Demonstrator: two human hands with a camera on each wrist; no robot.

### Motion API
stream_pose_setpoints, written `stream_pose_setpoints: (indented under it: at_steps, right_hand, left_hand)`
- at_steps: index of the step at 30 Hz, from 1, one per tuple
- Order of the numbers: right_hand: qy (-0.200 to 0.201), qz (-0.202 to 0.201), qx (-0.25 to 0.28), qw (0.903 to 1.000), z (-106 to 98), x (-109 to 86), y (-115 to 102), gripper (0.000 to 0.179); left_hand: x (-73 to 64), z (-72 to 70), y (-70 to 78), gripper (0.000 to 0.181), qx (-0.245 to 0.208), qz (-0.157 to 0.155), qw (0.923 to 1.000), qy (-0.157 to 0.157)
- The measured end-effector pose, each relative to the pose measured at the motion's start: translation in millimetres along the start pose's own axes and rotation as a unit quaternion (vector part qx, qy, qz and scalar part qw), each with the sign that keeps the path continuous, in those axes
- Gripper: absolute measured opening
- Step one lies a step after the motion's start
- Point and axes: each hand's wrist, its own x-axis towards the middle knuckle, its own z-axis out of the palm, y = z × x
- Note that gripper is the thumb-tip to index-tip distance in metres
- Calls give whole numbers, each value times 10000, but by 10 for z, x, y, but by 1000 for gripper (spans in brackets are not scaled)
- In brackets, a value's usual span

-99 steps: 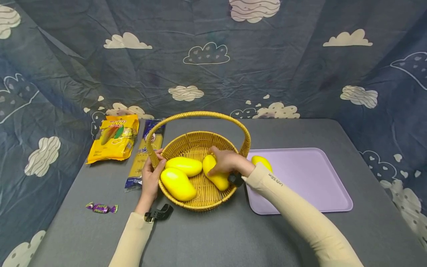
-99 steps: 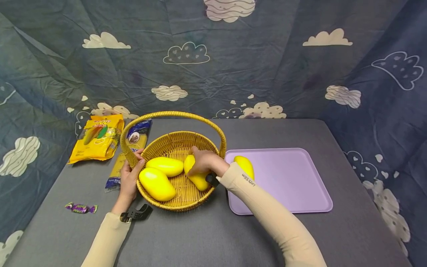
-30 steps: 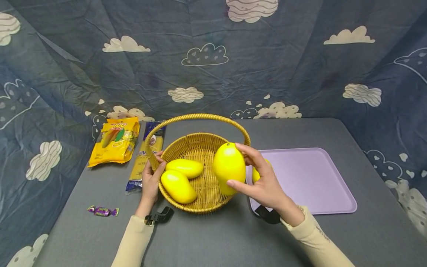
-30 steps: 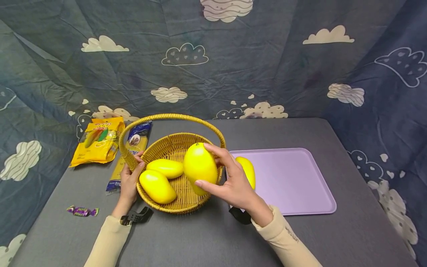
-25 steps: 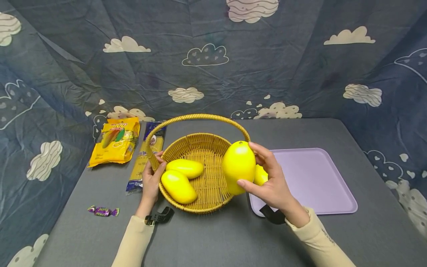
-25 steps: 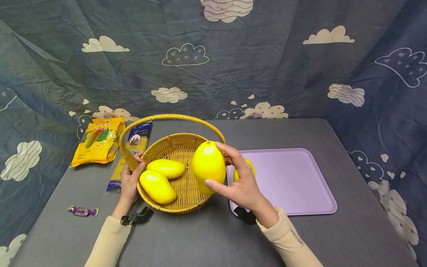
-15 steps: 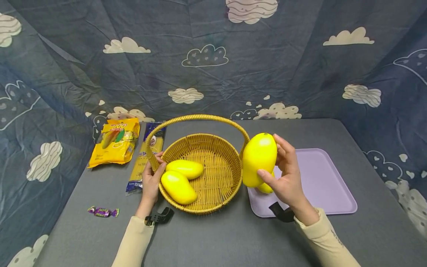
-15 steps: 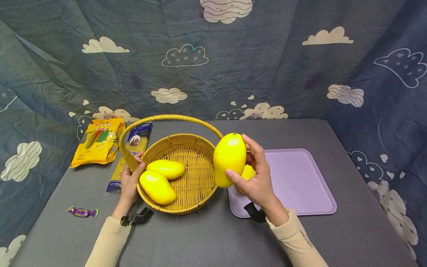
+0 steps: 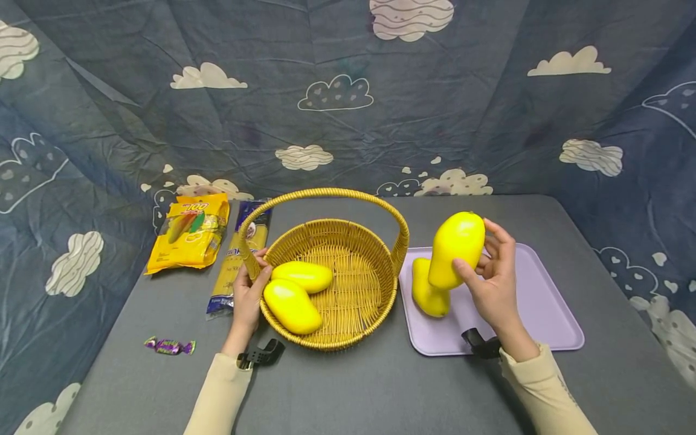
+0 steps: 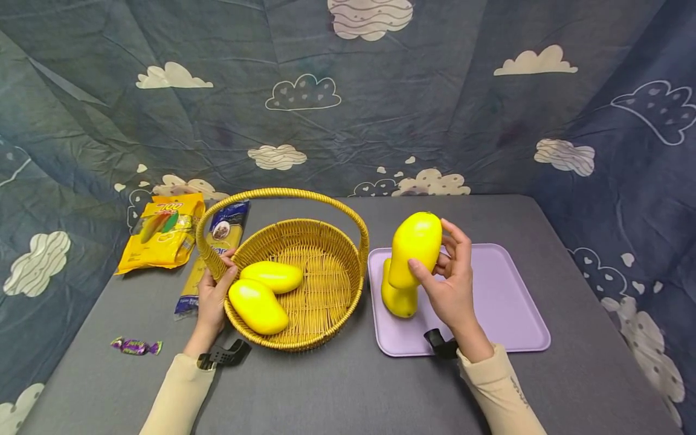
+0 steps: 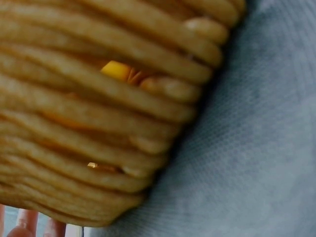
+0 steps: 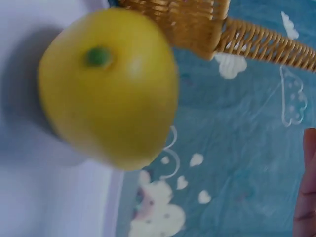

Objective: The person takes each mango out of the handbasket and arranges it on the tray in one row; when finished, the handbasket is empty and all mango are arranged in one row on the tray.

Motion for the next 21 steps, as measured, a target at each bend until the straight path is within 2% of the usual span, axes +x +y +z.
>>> stream_pose_setpoints:
  at_steps: [3, 9, 11, 16, 21]
  right_hand:
    - [67, 318, -51, 9995, -77, -11, 65, 74]
    - [259, 846, -724, 9934, -209, -23, 194, 74]
    - [265, 1037, -776, 9912, -245, -19, 229, 73]
    - [59, 1447, -724, 9868, -322, -24, 305, 69]
    - [-170, 1904, -1257, 9735, -396, -49, 359, 67]
  left_hand:
    - [1, -2, -1, 26, -12, -10, 10000, -4]
    - [-15, -6, 10, 26, 35, -72, 10000, 6]
    - [-15, -9, 9, 26, 23, -60, 10000, -2]
    - [-3, -11, 0, 26, 3, -35, 10000, -38]
    - [-2, -16, -1, 26, -7, -38, 10000, -66]
